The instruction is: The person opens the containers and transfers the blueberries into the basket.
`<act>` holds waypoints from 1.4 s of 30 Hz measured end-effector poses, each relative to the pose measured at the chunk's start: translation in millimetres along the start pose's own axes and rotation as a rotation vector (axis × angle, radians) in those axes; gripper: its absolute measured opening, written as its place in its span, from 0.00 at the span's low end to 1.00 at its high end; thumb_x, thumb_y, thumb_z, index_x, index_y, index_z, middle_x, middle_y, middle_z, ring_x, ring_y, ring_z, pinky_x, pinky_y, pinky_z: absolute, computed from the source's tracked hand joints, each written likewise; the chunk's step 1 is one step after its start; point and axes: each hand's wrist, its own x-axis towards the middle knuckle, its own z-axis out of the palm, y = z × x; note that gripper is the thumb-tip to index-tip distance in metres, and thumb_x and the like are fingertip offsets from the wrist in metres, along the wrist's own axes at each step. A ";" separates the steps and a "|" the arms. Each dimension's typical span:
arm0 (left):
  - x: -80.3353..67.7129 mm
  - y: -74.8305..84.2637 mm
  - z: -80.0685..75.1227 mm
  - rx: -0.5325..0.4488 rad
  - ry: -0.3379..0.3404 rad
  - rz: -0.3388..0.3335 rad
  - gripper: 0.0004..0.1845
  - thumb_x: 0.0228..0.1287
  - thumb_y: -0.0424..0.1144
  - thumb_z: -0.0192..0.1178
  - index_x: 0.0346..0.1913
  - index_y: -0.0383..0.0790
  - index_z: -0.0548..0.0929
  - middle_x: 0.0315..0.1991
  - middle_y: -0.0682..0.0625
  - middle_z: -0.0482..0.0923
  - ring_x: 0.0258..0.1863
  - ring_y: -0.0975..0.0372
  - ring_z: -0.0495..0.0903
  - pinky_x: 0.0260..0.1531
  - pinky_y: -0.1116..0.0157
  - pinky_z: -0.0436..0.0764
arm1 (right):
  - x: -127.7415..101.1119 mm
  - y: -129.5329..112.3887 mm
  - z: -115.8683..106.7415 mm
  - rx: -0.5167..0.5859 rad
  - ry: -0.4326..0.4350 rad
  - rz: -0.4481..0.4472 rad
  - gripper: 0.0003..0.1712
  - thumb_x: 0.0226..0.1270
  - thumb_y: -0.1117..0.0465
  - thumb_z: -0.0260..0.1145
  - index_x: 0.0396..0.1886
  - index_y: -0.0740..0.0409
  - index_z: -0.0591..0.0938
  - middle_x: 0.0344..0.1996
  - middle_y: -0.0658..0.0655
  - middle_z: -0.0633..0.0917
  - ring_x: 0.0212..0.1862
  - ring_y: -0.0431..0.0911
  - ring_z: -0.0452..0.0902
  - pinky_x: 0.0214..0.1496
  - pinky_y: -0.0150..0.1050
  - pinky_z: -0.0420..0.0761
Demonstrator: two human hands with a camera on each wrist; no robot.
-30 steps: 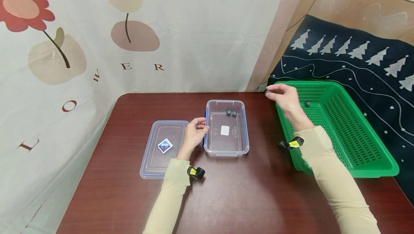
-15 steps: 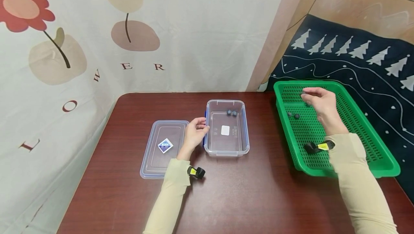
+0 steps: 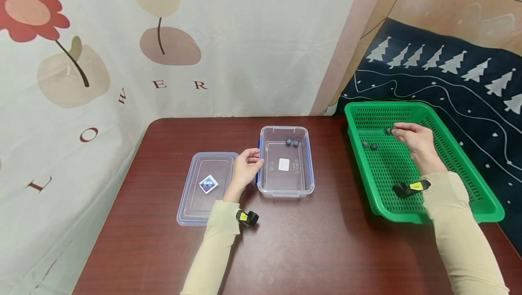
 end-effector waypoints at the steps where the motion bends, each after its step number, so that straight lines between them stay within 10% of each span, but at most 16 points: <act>1: -0.2 0.1 -0.1 -0.003 0.000 0.001 0.16 0.54 0.26 0.62 0.48 0.25 0.78 0.40 0.35 0.80 0.39 0.48 0.80 0.41 0.60 0.83 | 1.0 1.7 -0.9 0.017 -0.003 0.006 0.08 0.62 0.65 0.64 0.32 0.45 0.82 0.35 0.42 0.75 0.32 0.28 0.77 0.56 0.28 0.74; 17: -1.0 -0.6 0.3 0.004 0.006 -0.003 0.16 0.54 0.26 0.62 0.48 0.26 0.78 0.39 0.36 0.80 0.39 0.49 0.80 0.40 0.61 0.83 | 0.8 2.2 3.9 0.139 -0.043 0.011 0.10 0.62 0.68 0.63 0.30 0.46 0.81 0.39 0.45 0.73 0.34 0.28 0.77 0.52 0.24 0.74; 30: 0.2 -1.5 0.8 -0.016 0.009 0.001 0.16 0.54 0.25 0.62 0.47 0.25 0.79 0.39 0.35 0.80 0.38 0.49 0.80 0.40 0.61 0.83 | -11.9 -24.4 61.6 0.229 -0.135 -0.123 0.12 0.59 0.74 0.63 0.28 0.51 0.83 0.28 0.44 0.83 0.33 0.32 0.80 0.41 0.23 0.79; 42: 1.5 -1.4 1.2 -0.007 0.004 -0.009 0.16 0.55 0.25 0.62 0.48 0.26 0.78 0.40 0.36 0.80 0.39 0.49 0.80 0.41 0.60 0.83 | -14.5 -31.2 129.2 -0.068 -0.182 -0.164 0.20 0.63 0.69 0.62 0.54 0.71 0.74 0.28 0.41 0.80 0.35 0.35 0.77 0.44 0.23 0.78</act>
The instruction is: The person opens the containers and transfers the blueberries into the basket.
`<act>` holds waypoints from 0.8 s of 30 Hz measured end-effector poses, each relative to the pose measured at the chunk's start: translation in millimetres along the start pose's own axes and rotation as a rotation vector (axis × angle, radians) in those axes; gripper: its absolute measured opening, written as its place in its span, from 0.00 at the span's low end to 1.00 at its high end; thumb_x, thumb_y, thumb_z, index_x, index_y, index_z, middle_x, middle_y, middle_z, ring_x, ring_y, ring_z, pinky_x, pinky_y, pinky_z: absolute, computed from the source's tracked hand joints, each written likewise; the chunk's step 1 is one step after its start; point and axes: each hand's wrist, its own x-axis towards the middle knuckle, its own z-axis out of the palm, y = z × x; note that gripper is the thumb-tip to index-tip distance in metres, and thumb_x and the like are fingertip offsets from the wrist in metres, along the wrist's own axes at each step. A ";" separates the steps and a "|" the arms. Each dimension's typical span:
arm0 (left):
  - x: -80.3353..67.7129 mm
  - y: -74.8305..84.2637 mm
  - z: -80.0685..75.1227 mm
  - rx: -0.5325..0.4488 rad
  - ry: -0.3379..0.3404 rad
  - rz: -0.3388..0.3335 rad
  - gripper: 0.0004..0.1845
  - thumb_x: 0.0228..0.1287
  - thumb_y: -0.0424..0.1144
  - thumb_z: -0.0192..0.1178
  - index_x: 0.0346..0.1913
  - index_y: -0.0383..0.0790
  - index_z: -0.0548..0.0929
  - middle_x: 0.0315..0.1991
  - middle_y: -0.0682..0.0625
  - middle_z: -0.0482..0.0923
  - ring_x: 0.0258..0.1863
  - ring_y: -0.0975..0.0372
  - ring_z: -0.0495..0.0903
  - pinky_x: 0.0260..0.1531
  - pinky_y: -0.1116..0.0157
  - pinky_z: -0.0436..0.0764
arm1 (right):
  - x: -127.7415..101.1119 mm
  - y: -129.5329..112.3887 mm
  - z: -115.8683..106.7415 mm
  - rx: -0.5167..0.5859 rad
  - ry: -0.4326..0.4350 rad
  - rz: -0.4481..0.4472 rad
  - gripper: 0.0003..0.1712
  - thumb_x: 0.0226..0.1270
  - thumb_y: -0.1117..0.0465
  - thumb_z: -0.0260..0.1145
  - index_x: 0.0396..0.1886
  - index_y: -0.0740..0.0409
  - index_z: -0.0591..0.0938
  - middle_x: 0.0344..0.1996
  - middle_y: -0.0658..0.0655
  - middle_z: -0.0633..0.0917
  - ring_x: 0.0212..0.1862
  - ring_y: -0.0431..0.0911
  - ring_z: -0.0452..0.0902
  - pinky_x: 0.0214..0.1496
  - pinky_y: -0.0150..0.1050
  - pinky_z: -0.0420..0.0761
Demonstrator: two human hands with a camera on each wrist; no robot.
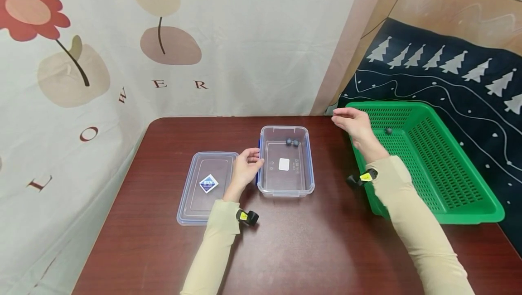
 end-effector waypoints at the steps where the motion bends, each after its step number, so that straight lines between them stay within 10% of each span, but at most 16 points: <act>1: 0.0 0.0 -0.1 -0.001 0.000 0.000 0.16 0.55 0.25 0.62 0.48 0.26 0.78 0.40 0.36 0.80 0.39 0.49 0.80 0.41 0.60 0.83 | 0.5 -0.2 5.2 -0.030 -0.009 0.005 0.21 0.64 0.68 0.62 0.55 0.71 0.74 0.30 0.43 0.80 0.36 0.36 0.76 0.47 0.25 0.78; 10: -0.4 0.0 -0.4 -0.002 0.001 -0.003 0.16 0.54 0.25 0.62 0.48 0.26 0.79 0.39 0.36 0.80 0.39 0.49 0.80 0.41 0.60 0.83 | 7.4 8.3 50.0 -0.102 -0.059 0.080 0.19 0.66 0.66 0.59 0.55 0.67 0.76 0.53 0.64 0.76 0.52 0.54 0.75 0.61 0.42 0.72; 24: -0.3 0.1 -0.6 -0.008 -0.001 0.014 0.16 0.54 0.25 0.61 0.48 0.25 0.78 0.39 0.35 0.80 0.39 0.48 0.80 0.41 0.60 0.83 | 13.2 26.1 104.0 -0.061 -0.032 0.146 0.17 0.62 0.67 0.62 0.51 0.68 0.79 0.52 0.64 0.79 0.54 0.58 0.75 0.58 0.44 0.75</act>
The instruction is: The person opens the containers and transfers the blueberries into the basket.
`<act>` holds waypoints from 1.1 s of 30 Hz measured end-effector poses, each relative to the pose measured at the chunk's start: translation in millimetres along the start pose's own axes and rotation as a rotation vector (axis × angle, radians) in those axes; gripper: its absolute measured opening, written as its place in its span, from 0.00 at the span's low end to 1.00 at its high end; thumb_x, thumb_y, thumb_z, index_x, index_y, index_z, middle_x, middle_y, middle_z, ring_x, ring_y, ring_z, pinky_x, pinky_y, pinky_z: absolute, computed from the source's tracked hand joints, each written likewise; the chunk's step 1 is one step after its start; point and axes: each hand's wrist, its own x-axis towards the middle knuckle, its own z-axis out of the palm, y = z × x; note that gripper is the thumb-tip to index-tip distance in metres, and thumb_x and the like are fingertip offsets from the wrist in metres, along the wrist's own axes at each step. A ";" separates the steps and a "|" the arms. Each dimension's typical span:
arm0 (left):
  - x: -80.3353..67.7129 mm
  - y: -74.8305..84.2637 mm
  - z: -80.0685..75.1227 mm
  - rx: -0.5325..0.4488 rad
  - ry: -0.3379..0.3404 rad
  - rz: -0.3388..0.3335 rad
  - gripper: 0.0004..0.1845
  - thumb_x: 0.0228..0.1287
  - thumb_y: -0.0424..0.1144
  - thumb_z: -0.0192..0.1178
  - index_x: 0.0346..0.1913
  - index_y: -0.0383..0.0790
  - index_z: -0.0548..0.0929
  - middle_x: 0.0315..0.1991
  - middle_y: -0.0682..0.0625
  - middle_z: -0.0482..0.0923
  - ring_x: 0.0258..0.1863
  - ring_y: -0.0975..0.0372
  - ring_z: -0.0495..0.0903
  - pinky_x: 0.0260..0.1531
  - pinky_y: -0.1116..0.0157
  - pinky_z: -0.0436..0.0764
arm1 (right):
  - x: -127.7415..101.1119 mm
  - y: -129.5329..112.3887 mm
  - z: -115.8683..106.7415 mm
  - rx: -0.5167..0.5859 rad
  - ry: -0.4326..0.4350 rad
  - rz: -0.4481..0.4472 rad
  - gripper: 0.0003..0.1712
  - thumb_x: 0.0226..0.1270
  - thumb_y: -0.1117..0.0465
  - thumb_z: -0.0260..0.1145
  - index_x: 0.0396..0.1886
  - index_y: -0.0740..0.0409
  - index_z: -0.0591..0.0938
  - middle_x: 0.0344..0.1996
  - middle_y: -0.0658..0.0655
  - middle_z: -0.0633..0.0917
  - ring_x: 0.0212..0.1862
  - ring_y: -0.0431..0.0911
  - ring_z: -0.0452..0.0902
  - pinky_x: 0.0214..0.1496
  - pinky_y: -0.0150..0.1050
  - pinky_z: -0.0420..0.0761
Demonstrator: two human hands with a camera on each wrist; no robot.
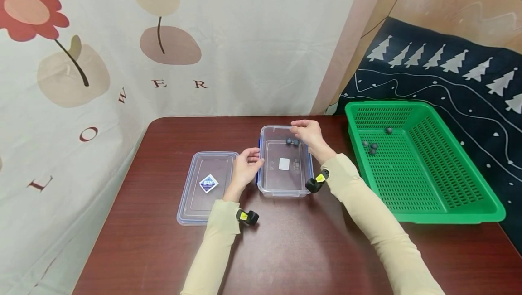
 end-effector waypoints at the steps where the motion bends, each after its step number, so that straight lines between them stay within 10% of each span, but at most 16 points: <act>1: 0.2 -0.6 0.3 -0.005 -0.001 -0.002 0.16 0.54 0.25 0.61 0.48 0.25 0.78 0.39 0.35 0.80 0.39 0.48 0.80 0.41 0.60 0.83 | 1.4 1.2 2.5 -0.004 0.003 0.005 0.17 0.62 0.67 0.62 0.51 0.68 0.79 0.52 0.64 0.79 0.54 0.58 0.76 0.58 0.44 0.75; 33: -1.1 -1.8 0.8 -0.043 0.007 0.019 0.16 0.53 0.24 0.61 0.47 0.23 0.78 0.38 0.34 0.79 0.37 0.48 0.80 0.39 0.61 0.83 | 18.7 27.0 29.2 -0.373 0.024 0.023 0.15 0.58 0.67 0.64 0.45 0.68 0.82 0.49 0.63 0.81 0.47 0.51 0.77 0.46 0.39 0.79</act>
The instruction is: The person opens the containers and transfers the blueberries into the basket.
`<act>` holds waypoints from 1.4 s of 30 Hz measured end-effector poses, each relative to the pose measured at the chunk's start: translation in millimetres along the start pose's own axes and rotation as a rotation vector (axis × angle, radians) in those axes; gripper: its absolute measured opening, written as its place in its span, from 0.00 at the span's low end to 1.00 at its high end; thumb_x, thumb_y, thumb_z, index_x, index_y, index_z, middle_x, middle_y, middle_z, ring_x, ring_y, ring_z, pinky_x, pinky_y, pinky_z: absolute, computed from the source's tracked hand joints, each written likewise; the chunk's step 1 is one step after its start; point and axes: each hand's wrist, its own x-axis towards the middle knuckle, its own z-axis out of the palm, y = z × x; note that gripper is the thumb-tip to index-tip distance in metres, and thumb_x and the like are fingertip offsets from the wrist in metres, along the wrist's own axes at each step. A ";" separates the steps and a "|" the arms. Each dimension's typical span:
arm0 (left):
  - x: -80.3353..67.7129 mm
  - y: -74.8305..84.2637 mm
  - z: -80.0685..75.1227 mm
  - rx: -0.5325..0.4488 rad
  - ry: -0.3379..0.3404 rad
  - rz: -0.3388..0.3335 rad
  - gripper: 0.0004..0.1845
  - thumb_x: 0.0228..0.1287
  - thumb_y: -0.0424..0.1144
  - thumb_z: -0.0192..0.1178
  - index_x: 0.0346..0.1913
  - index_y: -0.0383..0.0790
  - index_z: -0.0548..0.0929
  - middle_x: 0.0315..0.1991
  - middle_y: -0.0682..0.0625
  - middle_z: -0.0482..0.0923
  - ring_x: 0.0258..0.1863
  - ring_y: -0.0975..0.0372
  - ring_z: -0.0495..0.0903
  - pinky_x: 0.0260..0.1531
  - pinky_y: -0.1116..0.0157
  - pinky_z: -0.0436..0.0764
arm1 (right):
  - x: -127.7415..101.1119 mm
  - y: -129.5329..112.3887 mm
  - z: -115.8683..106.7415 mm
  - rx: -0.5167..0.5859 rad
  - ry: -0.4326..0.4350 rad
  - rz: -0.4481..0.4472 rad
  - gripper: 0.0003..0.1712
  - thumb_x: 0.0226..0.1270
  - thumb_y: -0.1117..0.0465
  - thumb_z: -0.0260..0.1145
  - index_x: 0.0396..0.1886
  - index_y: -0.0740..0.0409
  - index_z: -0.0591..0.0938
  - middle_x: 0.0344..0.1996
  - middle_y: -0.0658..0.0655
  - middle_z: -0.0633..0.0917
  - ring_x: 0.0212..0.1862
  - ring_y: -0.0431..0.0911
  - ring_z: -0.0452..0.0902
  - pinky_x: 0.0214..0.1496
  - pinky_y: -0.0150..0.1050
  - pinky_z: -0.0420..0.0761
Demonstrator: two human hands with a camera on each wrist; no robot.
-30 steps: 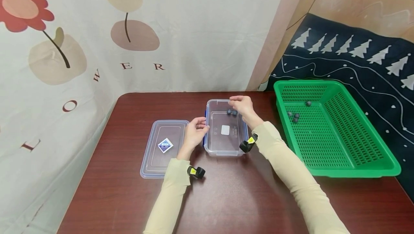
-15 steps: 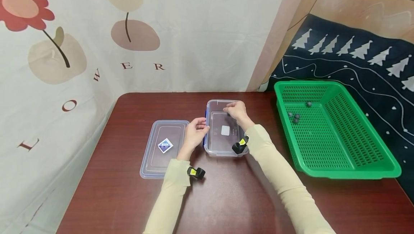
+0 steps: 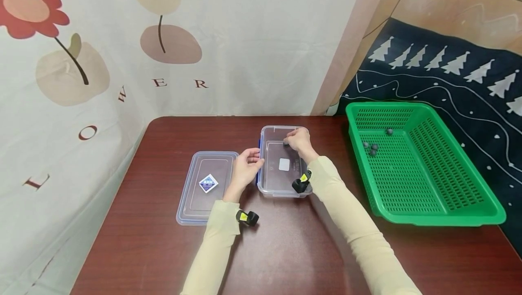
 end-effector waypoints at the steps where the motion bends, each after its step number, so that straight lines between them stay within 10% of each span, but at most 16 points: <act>1: 0.1 -0.3 0.1 -0.001 -0.001 -0.003 0.16 0.53 0.24 0.61 0.47 0.23 0.78 0.38 0.34 0.79 0.37 0.49 0.80 0.40 0.61 0.83 | -0.4 -0.2 0.2 -0.015 -0.005 -0.005 0.14 0.58 0.67 0.64 0.44 0.68 0.83 0.48 0.63 0.81 0.46 0.50 0.77 0.45 0.38 0.79; 5: 0.3 -0.7 -0.2 0.005 -0.001 -0.004 0.16 0.53 0.24 0.61 0.47 0.24 0.78 0.38 0.34 0.80 0.38 0.49 0.80 0.40 0.60 0.83 | 2.8 -0.2 3.1 -0.052 -0.044 0.008 0.14 0.59 0.67 0.64 0.45 0.65 0.83 0.45 0.61 0.83 0.44 0.49 0.80 0.46 0.37 0.80; 8: 0.4 -0.6 -0.5 0.013 0.000 -0.002 0.16 0.53 0.25 0.61 0.47 0.24 0.78 0.38 0.35 0.80 0.38 0.49 0.80 0.40 0.60 0.83 | 80.3 55.6 34.6 -0.032 -0.029 -0.038 0.11 0.50 0.64 0.70 0.37 0.58 0.87 0.38 0.57 0.85 0.34 0.46 0.82 0.36 0.37 0.82; 12: 0.6 0.1 -1.0 0.010 -0.003 -0.011 0.16 0.54 0.25 0.61 0.47 0.25 0.78 0.39 0.35 0.79 0.38 0.49 0.79 0.41 0.60 0.82 | 94.3 63.2 43.1 -0.031 0.007 -0.062 0.08 0.46 0.66 0.71 0.30 0.57 0.87 0.34 0.56 0.85 0.31 0.44 0.80 0.32 0.35 0.81; 17: 1.0 0.1 -1.5 0.006 -0.003 -0.009 0.16 0.54 0.24 0.61 0.47 0.24 0.78 0.39 0.34 0.79 0.38 0.49 0.79 0.40 0.60 0.82 | 13.9 0.6 16.7 -0.063 0.016 -0.006 0.11 0.53 0.71 0.66 0.39 0.66 0.85 0.43 0.62 0.84 0.45 0.50 0.78 0.48 0.39 0.79; 42: 0.2 0.3 -0.2 0.006 -0.001 -0.011 0.16 0.53 0.24 0.61 0.47 0.24 0.78 0.38 0.35 0.79 0.37 0.50 0.79 0.39 0.62 0.83 | 9.8 -1.7 19.9 -0.110 0.028 -0.097 0.09 0.48 0.69 0.70 0.33 0.64 0.87 0.39 0.61 0.85 0.43 0.50 0.78 0.43 0.38 0.80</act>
